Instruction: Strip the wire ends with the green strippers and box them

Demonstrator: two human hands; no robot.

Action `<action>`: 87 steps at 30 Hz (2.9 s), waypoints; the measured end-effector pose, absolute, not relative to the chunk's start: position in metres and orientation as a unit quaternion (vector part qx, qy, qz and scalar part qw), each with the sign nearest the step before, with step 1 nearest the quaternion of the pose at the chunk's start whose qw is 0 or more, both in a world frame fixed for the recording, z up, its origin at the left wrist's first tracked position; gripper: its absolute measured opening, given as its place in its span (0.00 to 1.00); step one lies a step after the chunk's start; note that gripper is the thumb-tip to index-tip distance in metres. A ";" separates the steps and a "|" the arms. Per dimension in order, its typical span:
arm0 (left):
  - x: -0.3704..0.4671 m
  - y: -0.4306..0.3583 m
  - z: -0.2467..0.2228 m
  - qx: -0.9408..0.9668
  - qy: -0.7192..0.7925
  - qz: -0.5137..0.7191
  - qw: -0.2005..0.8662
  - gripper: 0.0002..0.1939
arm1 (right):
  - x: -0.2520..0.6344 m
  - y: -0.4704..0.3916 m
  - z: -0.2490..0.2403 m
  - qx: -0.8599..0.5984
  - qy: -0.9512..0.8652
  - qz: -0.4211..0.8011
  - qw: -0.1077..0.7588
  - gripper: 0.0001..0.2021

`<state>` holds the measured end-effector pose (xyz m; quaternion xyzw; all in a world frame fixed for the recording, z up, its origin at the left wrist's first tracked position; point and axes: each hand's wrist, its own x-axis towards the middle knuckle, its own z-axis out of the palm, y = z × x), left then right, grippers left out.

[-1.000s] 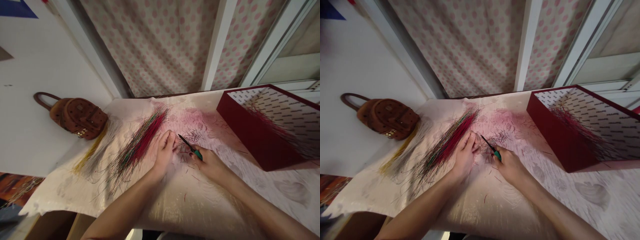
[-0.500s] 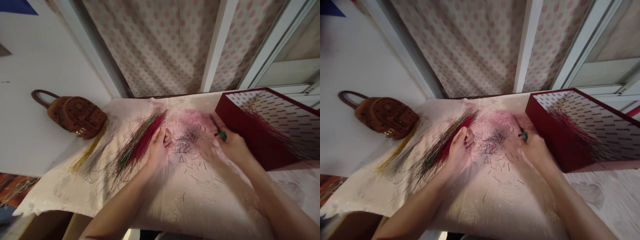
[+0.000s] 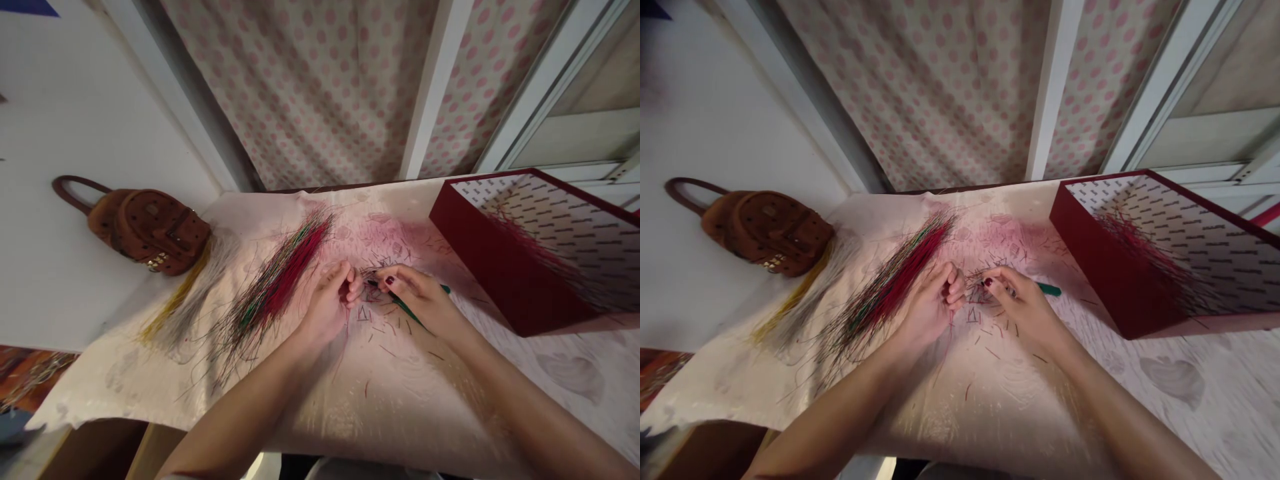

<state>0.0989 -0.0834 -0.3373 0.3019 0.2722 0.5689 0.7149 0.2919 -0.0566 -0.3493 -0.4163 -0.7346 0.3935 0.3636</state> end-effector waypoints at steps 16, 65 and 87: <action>0.103 -0.081 -0.360 0.494 0.463 0.489 0.550 0.19 | 0.285 -0.064 -0.341 -0.381 -0.576 0.557 0.462 0.19; 0.108 -0.094 -0.335 0.391 0.372 0.495 0.681 0.15 | 0.287 -0.069 -0.342 -0.404 -0.767 0.289 0.406 0.05; 0.103 -0.089 -0.343 0.614 0.468 0.465 0.433 0.14 | 0.284 -0.072 -0.344 -0.350 -0.804 0.230 0.422 0.04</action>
